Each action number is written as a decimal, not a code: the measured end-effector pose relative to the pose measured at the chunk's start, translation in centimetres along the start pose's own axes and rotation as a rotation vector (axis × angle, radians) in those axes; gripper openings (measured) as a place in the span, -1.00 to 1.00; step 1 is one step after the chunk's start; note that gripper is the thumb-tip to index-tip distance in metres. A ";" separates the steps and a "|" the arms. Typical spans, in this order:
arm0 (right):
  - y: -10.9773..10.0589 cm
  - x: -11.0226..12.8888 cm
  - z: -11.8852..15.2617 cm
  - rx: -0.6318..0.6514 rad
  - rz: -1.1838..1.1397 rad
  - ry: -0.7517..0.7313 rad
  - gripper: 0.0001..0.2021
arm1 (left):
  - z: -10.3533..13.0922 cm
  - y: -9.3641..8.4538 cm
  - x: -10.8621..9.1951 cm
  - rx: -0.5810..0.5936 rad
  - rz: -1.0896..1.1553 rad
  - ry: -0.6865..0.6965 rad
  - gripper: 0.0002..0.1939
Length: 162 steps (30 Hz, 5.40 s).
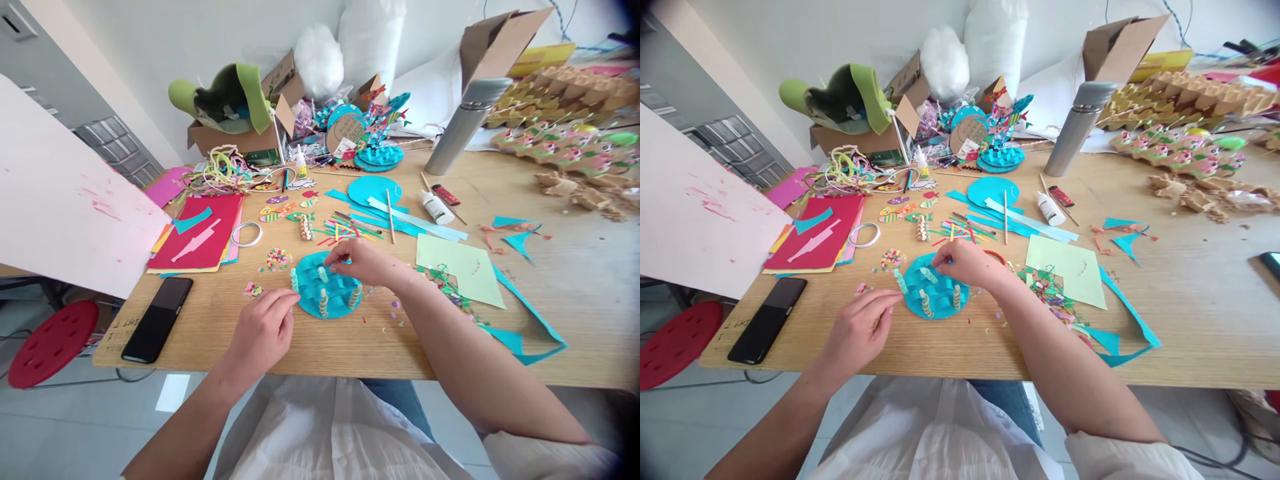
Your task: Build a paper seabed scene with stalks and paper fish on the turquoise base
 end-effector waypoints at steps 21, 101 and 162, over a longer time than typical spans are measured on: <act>-0.2 2.1 0.7 -0.004 -0.203 -0.209 -0.64 | -2.0 3.4 10.5 -0.137 0.800 -0.619 -0.72; -0.4 1.3 0.1 0.040 -0.284 -0.165 -0.78 | -8.5 10.8 6.9 0.411 0.628 0.080 -0.70; -3.3 0.9 1.1 -0.225 -0.442 -0.136 -0.40 | -8.7 9.3 8.1 0.390 0.808 0.093 -0.77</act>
Point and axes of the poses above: each hand's wrist, its own z-axis away from the middle knuckle, its own y-axis out of the palm, x = y × z, the point moved 9 cm from there along -z, towards the middle knuckle, and after that the axes turned 8 degrees about y, right-handed, at the moved point
